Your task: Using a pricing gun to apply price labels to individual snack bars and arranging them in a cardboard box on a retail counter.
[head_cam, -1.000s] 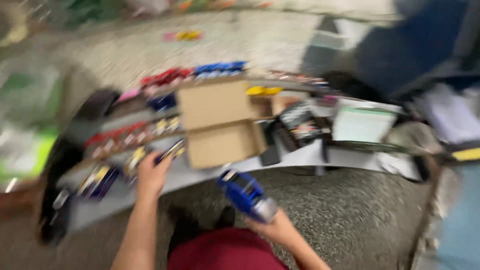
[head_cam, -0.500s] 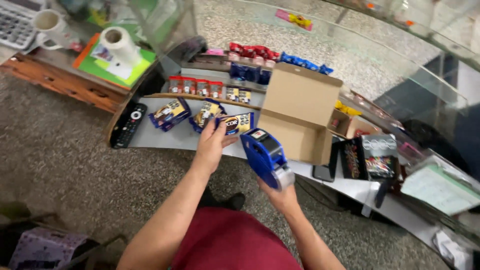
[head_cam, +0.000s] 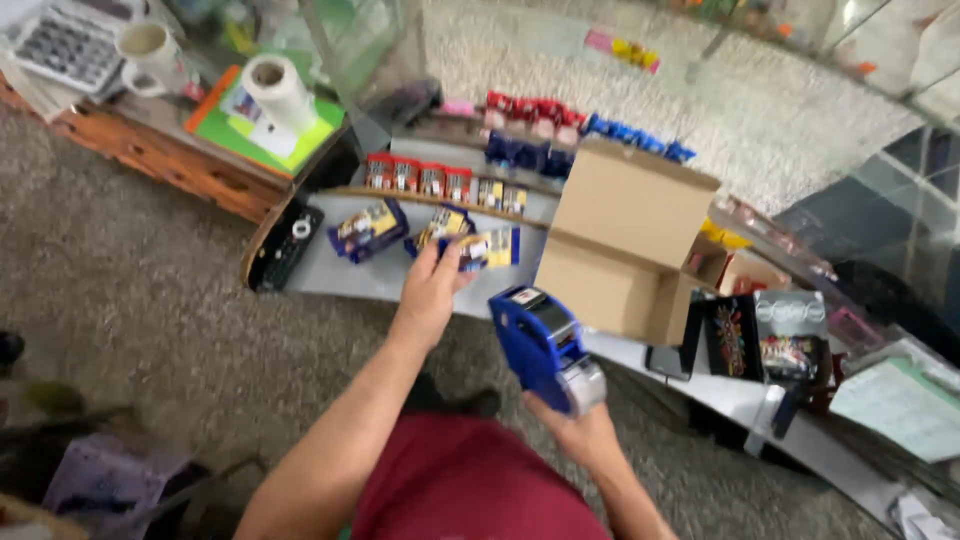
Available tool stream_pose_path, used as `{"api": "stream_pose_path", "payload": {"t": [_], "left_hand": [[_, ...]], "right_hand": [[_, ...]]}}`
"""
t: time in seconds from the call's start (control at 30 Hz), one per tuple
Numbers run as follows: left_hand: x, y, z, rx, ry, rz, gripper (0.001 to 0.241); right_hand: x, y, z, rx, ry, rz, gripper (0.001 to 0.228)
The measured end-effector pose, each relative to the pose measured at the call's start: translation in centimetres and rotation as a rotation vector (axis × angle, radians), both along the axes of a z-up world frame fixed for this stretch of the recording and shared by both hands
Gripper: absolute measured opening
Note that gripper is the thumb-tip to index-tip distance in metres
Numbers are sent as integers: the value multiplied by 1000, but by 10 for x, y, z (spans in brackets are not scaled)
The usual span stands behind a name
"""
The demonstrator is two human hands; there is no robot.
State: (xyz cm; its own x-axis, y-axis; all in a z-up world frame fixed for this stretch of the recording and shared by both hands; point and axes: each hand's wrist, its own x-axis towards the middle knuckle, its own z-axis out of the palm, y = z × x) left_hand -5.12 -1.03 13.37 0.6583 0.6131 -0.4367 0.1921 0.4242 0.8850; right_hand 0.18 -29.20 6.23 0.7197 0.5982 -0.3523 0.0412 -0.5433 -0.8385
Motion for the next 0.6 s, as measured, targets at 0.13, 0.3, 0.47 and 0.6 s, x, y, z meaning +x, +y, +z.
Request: {"api": "stream_pose_path", "payload": {"t": [0.13, 0.3, 0.47, 0.6], "left_hand": [[9, 13, -4, 17, -75, 56, 52], [-15, 49, 13, 47, 124, 108, 45], [-59, 127, 12, 177, 183, 400, 40], [-57, 125, 18, 101, 139, 369, 30]], "right_hand": [[6, -14, 5, -34, -30, -72, 49], [8, -33, -9, -27, 0, -96, 30], [-3, -47, -18, -39, 65, -99, 40], [-6, -44, -21, -188, 120, -116, 47]]}}
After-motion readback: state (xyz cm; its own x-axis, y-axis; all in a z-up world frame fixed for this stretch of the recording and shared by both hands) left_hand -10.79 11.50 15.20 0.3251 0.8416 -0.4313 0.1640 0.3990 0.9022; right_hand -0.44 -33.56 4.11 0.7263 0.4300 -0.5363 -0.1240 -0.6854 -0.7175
